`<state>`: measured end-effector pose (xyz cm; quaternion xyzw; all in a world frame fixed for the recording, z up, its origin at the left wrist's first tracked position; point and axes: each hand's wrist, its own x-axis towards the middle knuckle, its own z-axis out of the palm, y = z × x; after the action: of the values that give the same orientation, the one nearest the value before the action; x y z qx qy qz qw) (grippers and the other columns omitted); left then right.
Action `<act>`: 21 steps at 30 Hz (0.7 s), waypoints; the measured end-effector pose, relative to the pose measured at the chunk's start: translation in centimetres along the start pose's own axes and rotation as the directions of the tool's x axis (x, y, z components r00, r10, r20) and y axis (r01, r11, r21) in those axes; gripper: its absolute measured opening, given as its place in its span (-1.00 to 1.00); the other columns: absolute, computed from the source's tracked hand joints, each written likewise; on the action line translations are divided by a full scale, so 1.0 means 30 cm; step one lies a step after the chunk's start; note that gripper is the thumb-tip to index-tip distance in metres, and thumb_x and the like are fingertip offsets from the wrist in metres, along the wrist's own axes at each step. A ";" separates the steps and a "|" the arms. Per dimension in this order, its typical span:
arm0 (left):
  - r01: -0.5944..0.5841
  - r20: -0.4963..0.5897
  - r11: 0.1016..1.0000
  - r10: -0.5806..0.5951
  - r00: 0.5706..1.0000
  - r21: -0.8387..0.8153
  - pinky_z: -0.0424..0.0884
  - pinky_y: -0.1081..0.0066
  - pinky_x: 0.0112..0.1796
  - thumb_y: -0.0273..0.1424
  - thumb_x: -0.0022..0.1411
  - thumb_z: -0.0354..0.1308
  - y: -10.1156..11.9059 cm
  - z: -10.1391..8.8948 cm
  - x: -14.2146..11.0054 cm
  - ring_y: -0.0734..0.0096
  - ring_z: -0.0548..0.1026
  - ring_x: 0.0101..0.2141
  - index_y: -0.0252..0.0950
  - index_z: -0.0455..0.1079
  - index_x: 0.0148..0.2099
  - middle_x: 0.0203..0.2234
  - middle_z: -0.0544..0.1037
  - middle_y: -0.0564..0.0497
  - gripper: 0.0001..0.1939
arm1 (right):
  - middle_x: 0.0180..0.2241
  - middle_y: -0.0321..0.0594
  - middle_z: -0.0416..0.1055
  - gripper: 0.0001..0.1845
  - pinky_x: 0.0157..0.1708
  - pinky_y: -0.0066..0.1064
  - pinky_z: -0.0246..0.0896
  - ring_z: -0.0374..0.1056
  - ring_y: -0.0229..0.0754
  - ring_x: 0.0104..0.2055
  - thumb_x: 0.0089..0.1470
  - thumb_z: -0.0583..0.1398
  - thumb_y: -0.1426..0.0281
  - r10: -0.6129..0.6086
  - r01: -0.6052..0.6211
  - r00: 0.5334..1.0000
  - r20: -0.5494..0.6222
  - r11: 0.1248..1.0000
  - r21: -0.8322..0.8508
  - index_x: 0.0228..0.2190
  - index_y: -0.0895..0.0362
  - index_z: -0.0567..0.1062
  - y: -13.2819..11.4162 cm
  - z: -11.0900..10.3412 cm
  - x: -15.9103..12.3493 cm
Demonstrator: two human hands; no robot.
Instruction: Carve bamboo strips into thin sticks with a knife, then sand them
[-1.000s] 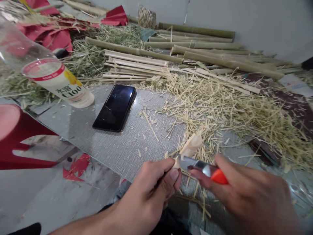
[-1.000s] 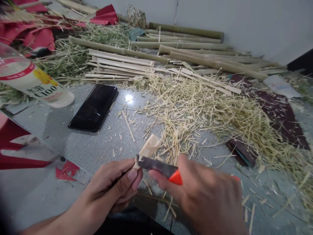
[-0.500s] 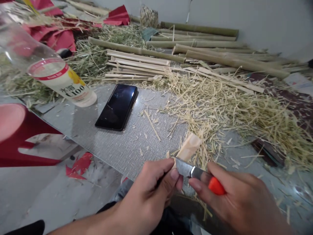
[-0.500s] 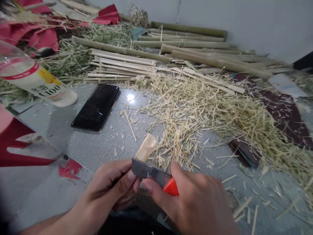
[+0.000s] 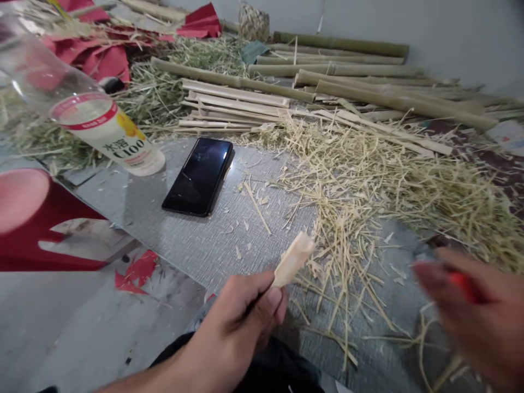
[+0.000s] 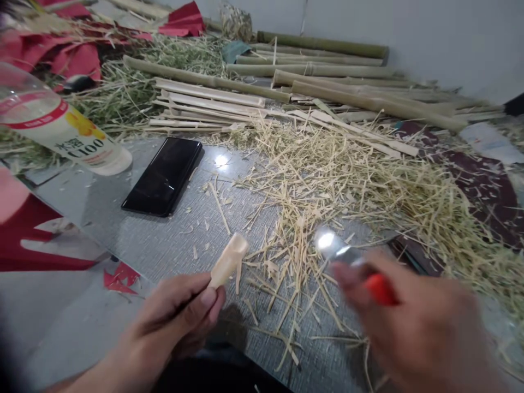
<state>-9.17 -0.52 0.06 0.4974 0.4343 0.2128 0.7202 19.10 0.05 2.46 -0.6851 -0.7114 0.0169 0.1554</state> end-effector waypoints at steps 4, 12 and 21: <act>-0.032 -0.009 0.999 0.032 0.999 -0.016 0.07 0.59 -0.60 -0.08 0.46 -0.08 0.021 0.001 0.021 0.59 0.15 -0.57 -0.26 0.32 -0.19 -0.55 0.21 0.14 -0.63 | -0.77 -0.45 0.10 -0.43 -0.73 -0.45 -0.09 0.03 -0.37 -0.78 0.28 -0.03 -0.08 -0.244 0.242 0.970 0.019 0.968 0.068 -0.58 0.05 0.22 -0.149 0.043 -0.036; -0.101 0.112 0.995 0.099 0.989 0.006 0.14 0.62 -0.66 -0.14 0.51 -0.18 0.018 0.004 0.031 0.64 0.16 -0.70 -0.22 0.23 -0.21 -0.65 0.17 0.23 -0.67 | -0.79 -0.42 0.15 -0.42 -0.74 -0.33 -0.13 0.16 -0.27 -0.80 0.30 -0.07 -0.06 -0.317 0.317 0.948 -0.007 0.948 -0.015 -0.59 0.03 0.25 -0.229 0.068 -0.034; -0.279 0.004 0.939 0.284 0.959 0.203 0.07 0.56 -0.61 -0.29 0.52 -0.16 0.026 0.019 0.031 0.67 0.13 -0.66 -0.27 0.17 -0.37 -0.64 0.18 0.19 -0.64 | -0.76 -0.40 0.18 -0.41 -0.69 -0.34 -0.12 0.16 -0.25 -0.77 0.28 -0.05 -0.10 -0.373 0.354 0.926 -0.062 0.913 -0.201 -0.53 0.06 0.34 -0.210 0.060 -0.026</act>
<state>-8.09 0.19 0.44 0.6219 0.3870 0.2750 0.6228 12.56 -0.76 2.10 -0.5523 -0.8163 -0.1126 0.1263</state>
